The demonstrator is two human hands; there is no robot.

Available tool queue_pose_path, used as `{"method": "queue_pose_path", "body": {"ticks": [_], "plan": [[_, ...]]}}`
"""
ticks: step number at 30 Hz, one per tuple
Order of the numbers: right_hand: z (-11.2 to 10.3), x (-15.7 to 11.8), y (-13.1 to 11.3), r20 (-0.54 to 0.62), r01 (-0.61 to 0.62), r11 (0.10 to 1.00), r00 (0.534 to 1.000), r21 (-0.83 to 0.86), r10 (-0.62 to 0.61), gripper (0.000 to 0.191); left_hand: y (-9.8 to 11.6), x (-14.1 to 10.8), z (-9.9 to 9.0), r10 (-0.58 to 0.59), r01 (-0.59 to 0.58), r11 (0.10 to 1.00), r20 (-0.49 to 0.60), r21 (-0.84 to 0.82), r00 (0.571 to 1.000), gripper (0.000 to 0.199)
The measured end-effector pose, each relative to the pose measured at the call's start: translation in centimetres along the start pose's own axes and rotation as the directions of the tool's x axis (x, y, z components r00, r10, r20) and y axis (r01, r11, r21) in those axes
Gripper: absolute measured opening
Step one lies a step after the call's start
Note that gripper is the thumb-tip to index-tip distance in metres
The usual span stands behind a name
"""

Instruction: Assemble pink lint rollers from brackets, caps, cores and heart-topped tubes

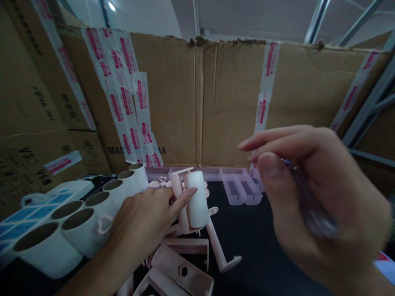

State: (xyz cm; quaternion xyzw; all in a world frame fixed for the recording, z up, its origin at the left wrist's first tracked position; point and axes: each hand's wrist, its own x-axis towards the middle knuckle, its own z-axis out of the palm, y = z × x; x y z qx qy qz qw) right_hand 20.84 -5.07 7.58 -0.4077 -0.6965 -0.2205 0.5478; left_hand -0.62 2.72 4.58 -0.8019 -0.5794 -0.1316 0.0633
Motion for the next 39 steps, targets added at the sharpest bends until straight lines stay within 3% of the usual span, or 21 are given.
{"method": "queue_pose_path", "body": {"ticks": [1, 2, 3, 5, 7, 10, 14, 20, 27, 29, 34, 36, 39], "plan": [[0.3, -0.1, 0.5, -0.026, -0.093, 0.996, 0.995, 0.009, 0.094, 0.013, 0.1, 0.0, 0.0, 0.010, -0.010, 1.000, -0.019, -0.002, 1.000, 0.075], [0.8, -0.2, 1.1, 0.027, -0.172, 0.984, 0.985, 0.048, 0.171, 0.012, 0.1, -0.1, 0.0, 0.025, -0.025, 1.000, -0.033, -0.006, 0.999, 0.075], [1.4, -0.4, 1.7, 0.154, -0.252, 0.961, 0.960, 0.110, 0.234, 0.017, 0.2, -0.1, -0.1, 0.042, -0.042, 0.999, -0.038, -0.014, 0.998, 0.074], [2.7, -0.9, 2.6, 0.436, -0.411, 0.877, 0.856, 0.251, 0.276, 0.043, 0.4, -0.2, -0.3, 0.079, -0.081, 0.996, -0.035, -0.047, 0.996, 0.072], [3.8, -1.6, 3.0, 0.607, -0.553, 0.736, 0.756, 0.390, 0.246, 0.067, 0.5, -0.4, -0.4, 0.126, -0.128, 0.988, -0.027, -0.088, 0.992, 0.070], [4.8, -2.4, 2.5, 0.675, -0.635, 0.574, 0.715, 0.518, 0.181, 0.066, 0.7, -0.6, -0.4, 0.177, -0.178, 0.975, -0.018, -0.133, 0.984, 0.070], [5.4, -2.8, 1.2, 0.647, -0.682, 0.503, 0.710, 0.531, 0.278, 0.040, 1.0, -0.8, -0.1, 0.123, -0.124, 0.984, -0.012, -0.125, 0.992, 0.075], [5.6, -2.8, 1.5, 0.438, -0.708, 0.586, 0.705, 0.394, 0.557, 0.039, 0.9, -0.7, -0.3, 0.013, -0.023, 0.994, -0.089, -0.109, 0.996, 0.076], [1.6, -3.0, 6.4, 0.436, -0.639, 0.768, 0.702, 0.036, 0.563, 0.035, 0.4, -0.2, -0.1, 0.044, -0.063, 0.986, -0.127, -0.154, 0.991, 0.072], [0.9, -4.1, 8.0, 0.527, -0.587, 0.803, 0.652, -0.103, 0.544, 0.030, 0.3, -0.1, 0.0, 0.047, -0.068, 0.983, -0.122, -0.172, 0.991, 0.070], [1.8, -8.4, 9.4, 0.685, -0.482, 0.802, 0.450, -0.354, 0.573, 0.037, 0.2, 0.1, -0.2, 0.034, -0.056, 0.980, -0.116, -0.193, 0.993, 0.058], [2.6, -9.5, 9.0, 0.706, -0.458, 0.798, 0.406, -0.392, 0.580, 0.044, 0.3, 0.1, -0.1, 0.048, -0.075, 0.975, -0.130, -0.210, 0.990, 0.054], [3.2, -9.9, 8.4, 0.729, -0.448, 0.802, 0.376, -0.397, 0.571, 0.045, 0.1, 0.3, 0.2, 0.114, -0.164, 0.939, -0.177, -0.302, 0.978, 0.046]]}}
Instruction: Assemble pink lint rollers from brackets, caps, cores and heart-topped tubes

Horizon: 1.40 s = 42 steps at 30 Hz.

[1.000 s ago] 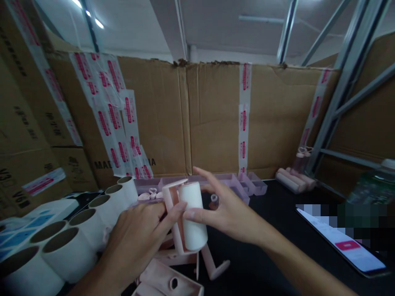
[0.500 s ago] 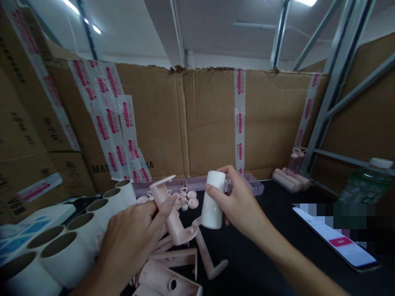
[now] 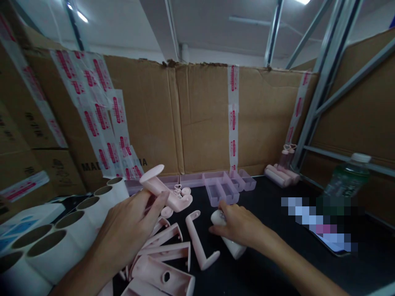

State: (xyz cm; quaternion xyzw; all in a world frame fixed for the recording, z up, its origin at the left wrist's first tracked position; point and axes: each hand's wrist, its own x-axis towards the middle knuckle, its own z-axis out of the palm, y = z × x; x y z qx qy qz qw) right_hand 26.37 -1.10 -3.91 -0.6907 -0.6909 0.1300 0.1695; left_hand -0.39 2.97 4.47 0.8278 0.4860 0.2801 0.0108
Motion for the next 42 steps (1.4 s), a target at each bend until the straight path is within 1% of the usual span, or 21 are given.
{"method": "queue_pose_path", "body": {"ticks": [2, 4, 6, 8, 10, 12, 16, 18, 21, 24, 26, 28, 31, 34, 39, 42], "plan": [[-0.3, 0.1, 0.0, 0.000, -0.002, 1.000, 1.000, 0.014, 0.002, 0.046, -0.3, 0.1, 0.1, 0.046, -0.050, 0.993, -0.040, -0.110, 0.998, 0.043], [-0.9, 0.2, 0.6, -0.029, -0.021, 0.999, 0.999, 0.029, 0.022, 0.050, -0.6, 0.3, 0.0, 0.049, -0.067, 0.970, -0.083, -0.233, 0.995, 0.042], [-1.3, 0.2, 1.8, -0.075, -0.044, 0.998, 0.996, 0.037, 0.047, 0.054, -0.7, 0.4, -0.2, 0.042, -0.076, 0.926, -0.101, -0.369, 0.994, 0.041], [-1.2, 0.1, 3.5, -0.113, -0.058, 0.998, 0.992, 0.035, 0.061, 0.058, -0.8, 0.4, -0.4, 0.046, -0.098, 0.862, -0.116, -0.498, 0.992, 0.037], [-0.5, -0.1, 5.2, -0.135, -0.057, 0.998, 0.989, 0.024, 0.060, 0.062, -0.7, 0.2, -0.6, 0.046, -0.124, 0.791, -0.144, -0.599, 0.989, 0.031], [0.6, -0.2, 6.7, -0.141, -0.033, 0.999, 0.989, 0.007, 0.034, 0.062, -0.5, 0.0, -0.5, 0.018, -0.121, 0.719, -0.156, -0.685, 0.988, 0.030], [2.9, -0.4, 8.7, -0.164, 0.075, 0.996, 0.983, -0.057, -0.084, 0.055, -0.3, -0.2, -0.3, -0.026, -0.062, 0.571, -0.093, -0.818, 0.995, 0.033], [3.7, -0.4, 9.2, -0.186, 0.124, 0.987, 0.972, -0.104, -0.141, 0.053, -0.2, -0.2, -0.3, -0.009, -0.066, 0.533, -0.083, -0.843, 0.996, 0.033], [4.6, -0.5, 9.6, -0.220, 0.167, 0.973, 0.955, -0.158, -0.199, 0.050, -0.2, -0.3, -0.5, 0.015, -0.114, 0.512, -0.124, -0.851, 0.992, 0.029], [5.0, -0.6, 9.7, -0.253, 0.175, 0.969, 0.943, -0.176, -0.217, 0.045, -0.2, -0.7, -0.8, 0.092, -0.194, 0.534, -0.171, -0.823, 0.981, 0.021], [5.0, -0.7, 9.6, -0.274, 0.172, 0.970, 0.937, -0.173, -0.215, 0.040, -0.1, -0.9, -0.9, 0.158, -0.232, 0.556, -0.173, -0.798, 0.972, 0.019], [4.8, -0.9, 9.3, -0.297, 0.166, 0.973, 0.932, -0.162, -0.209, 0.036, 0.1, -1.2, -1.0, 0.175, -0.232, 0.558, -0.161, -0.797, 0.971, 0.019], [4.2, -1.5, 8.6, -0.323, 0.163, 0.978, 0.926, -0.130, -0.197, 0.034, 0.4, -1.3, -0.9, 0.156, -0.210, 0.547, -0.148, -0.810, 0.977, 0.020], [3.7, -1.9, 8.0, -0.333, 0.171, 0.982, 0.924, -0.083, -0.189, 0.033, 0.4, -1.4, -0.7, 0.157, -0.218, 0.549, -0.157, -0.807, 0.975, 0.019], [3.6, -2.2, 7.7, -0.348, 0.186, 0.983, 0.921, -0.008, -0.177, 0.036, 0.3, -1.2, -0.2, 0.190, -0.234, 0.499, -0.158, -0.834, 0.969, 0.017], [3.7, -2.2, 7.5, -0.370, 0.200, 0.979, 0.913, 0.040, -0.171, 0.037, 0.3, -1.1, -0.3, 0.200, -0.240, 0.491, -0.160, -0.838, 0.967, 0.016]]}}
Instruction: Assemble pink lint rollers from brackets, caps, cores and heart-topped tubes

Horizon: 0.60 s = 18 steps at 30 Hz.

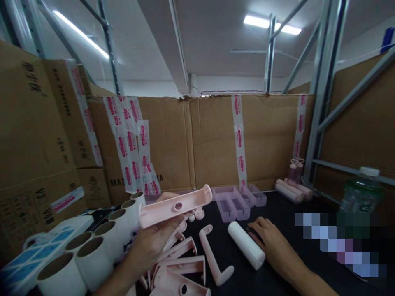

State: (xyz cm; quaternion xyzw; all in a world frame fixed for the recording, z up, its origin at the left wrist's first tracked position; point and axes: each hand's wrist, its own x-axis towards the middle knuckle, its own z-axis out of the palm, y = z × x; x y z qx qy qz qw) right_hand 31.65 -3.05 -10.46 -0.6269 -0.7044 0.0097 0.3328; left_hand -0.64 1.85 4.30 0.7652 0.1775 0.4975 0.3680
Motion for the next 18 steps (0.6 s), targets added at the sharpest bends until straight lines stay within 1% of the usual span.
{"method": "queue_pose_path", "body": {"ticks": [3, 4, 5, 6, 8, 9, 10, 12, 14, 16, 18], "plan": [[-0.5, 0.2, -0.5, -0.056, -0.010, 0.998, 0.998, 0.067, 0.014, 0.034, 0.4, 0.0, -0.2, -0.029, 0.028, 0.999, 0.028, 0.019, 0.999, 0.014], [-0.9, 0.2, -0.8, -0.091, -0.014, 0.995, 0.996, 0.096, 0.023, 0.033, 0.5, -0.1, -0.2, -0.036, 0.033, 0.999, 0.066, 0.039, 0.997, 0.013], [-1.5, 0.3, -1.2, -0.133, -0.017, 0.992, 0.990, 0.129, 0.034, 0.033, 0.6, -0.1, -0.3, -0.021, 0.012, 0.997, 0.119, 0.072, 0.993, 0.012], [-2.2, 0.3, -1.8, -0.176, -0.018, 0.986, 0.983, 0.167, 0.048, 0.034, 0.6, -0.1, -0.2, 0.018, -0.040, 0.993, 0.186, 0.112, 0.982, 0.012], [-3.9, 0.1, -3.5, -0.224, -0.010, 0.967, 0.972, 0.255, 0.069, 0.035, 0.4, 0.0, 0.2, 0.141, -0.207, 0.960, 0.315, 0.188, 0.939, 0.016], [-4.8, 0.0, -4.5, -0.218, 0.003, 0.953, 0.974, 0.301, 0.066, 0.036, 0.2, 0.1, 0.5, 0.188, -0.278, 0.935, 0.356, 0.222, 0.916, 0.018], [-5.6, -0.2, -5.6, -0.187, 0.025, 0.939, 0.981, 0.342, 0.042, 0.036, 0.1, 0.2, 0.9, 0.208, -0.315, 0.917, 0.380, 0.245, 0.901, 0.021], [-6.9, -0.6, -7.5, -0.118, 0.100, 0.915, 0.991, 0.390, -0.058, 0.042, -0.1, 0.5, 1.7, 0.187, -0.303, 0.917, 0.393, 0.258, 0.900, 0.024], [-7.6, -1.0, -8.7, -0.082, 0.166, 0.893, 0.986, 0.419, -0.145, 0.044, -0.1, 0.8, 2.5, 0.162, -0.278, 0.928, 0.401, 0.250, 0.902, 0.026], [-7.8, -1.5, -9.1, -0.096, 0.170, 0.876, 0.985, 0.451, -0.141, 0.039, 0.0, 1.0, 3.1, 0.194, -0.322, 0.908, 0.409, 0.270, 0.892, 0.024], [-7.9, -2.2, -9.0, -0.120, 0.145, 0.853, 0.988, 0.502, -0.097, 0.041, 0.1, 1.1, 3.9, 0.255, -0.405, 0.861, 0.428, 0.307, 0.867, 0.021]]}}
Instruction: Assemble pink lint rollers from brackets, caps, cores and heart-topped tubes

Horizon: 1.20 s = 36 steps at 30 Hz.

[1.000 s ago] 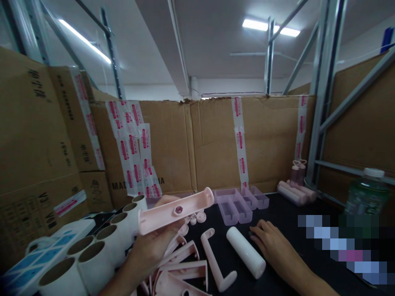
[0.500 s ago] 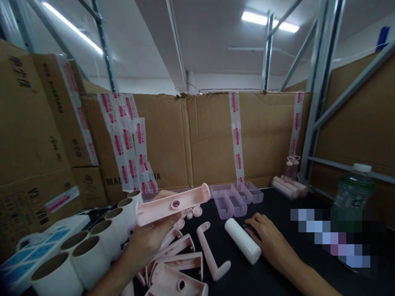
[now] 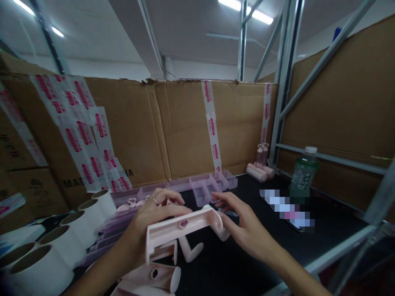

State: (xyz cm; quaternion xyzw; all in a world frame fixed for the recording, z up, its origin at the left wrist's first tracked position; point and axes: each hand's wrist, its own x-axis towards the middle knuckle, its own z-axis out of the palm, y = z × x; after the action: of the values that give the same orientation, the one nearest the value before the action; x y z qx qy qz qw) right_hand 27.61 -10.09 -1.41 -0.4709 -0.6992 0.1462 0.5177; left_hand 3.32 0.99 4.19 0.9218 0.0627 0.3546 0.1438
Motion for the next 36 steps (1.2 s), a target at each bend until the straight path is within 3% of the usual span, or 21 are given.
{"method": "queue_pose_path", "body": {"ticks": [5, 9, 12, 15, 18, 22, 25, 30, 36], "plan": [[-1.1, -2.1, -1.3, 0.057, 0.045, 0.999, 0.997, -0.001, -0.045, 0.060, 1.1, 2.0, 1.7, 0.092, -0.087, 0.995, 0.120, -0.044, 0.989, 0.018], [-1.6, -3.0, -2.0, -0.072, 0.125, 0.989, 0.989, -0.083, -0.131, 0.041, 1.8, 4.3, 3.1, 0.088, -0.060, 0.986, 0.181, -0.154, 0.980, 0.014], [-2.2, -3.6, -1.1, -0.255, 0.029, 0.994, 0.965, -0.106, -0.055, 0.026, 1.8, 5.6, 4.6, 0.057, -0.042, 0.994, 0.165, -0.096, 0.985, 0.033], [-3.3, -4.5, 0.8, -0.429, -0.132, 0.984, 0.900, -0.117, 0.070, 0.024, 1.0, 6.2, 6.1, -0.073, 0.070, 0.997, 0.105, 0.036, 0.992, 0.054], [-4.3, -5.6, 3.0, -0.526, -0.258, 0.960, 0.834, -0.104, 0.168, 0.030, -0.4, 5.6, 7.3, -0.127, 0.107, 0.985, 0.145, 0.138, 0.981, 0.040], [-5.0, -6.7, 5.3, -0.484, -0.311, 0.941, 0.849, -0.135, 0.211, 0.034, -1.9, 4.0, 8.6, -0.055, -0.035, 0.972, 0.374, 0.231, 0.926, 0.045], [-5.0, -7.1, 6.3, -0.428, -0.292, 0.937, 0.884, -0.193, 0.188, 0.031, -2.5, 3.1, 9.6, -0.039, -0.104, 0.954, 0.459, 0.281, 0.887, 0.048], [-4.9, -8.1, 7.0, -0.219, -0.216, 0.943, 0.962, -0.254, 0.161, 0.028, -3.0, 2.9, 10.3, -0.061, -0.135, 0.922, 0.481, 0.363, 0.875, 0.035], [-5.3, -9.6, 8.2, -0.155, -0.234, 0.935, 0.968, -0.266, 0.199, 0.035, -3.8, 2.9, 9.1, -0.045, -0.137, 0.925, 0.461, 0.355, 0.886, 0.031]]}}
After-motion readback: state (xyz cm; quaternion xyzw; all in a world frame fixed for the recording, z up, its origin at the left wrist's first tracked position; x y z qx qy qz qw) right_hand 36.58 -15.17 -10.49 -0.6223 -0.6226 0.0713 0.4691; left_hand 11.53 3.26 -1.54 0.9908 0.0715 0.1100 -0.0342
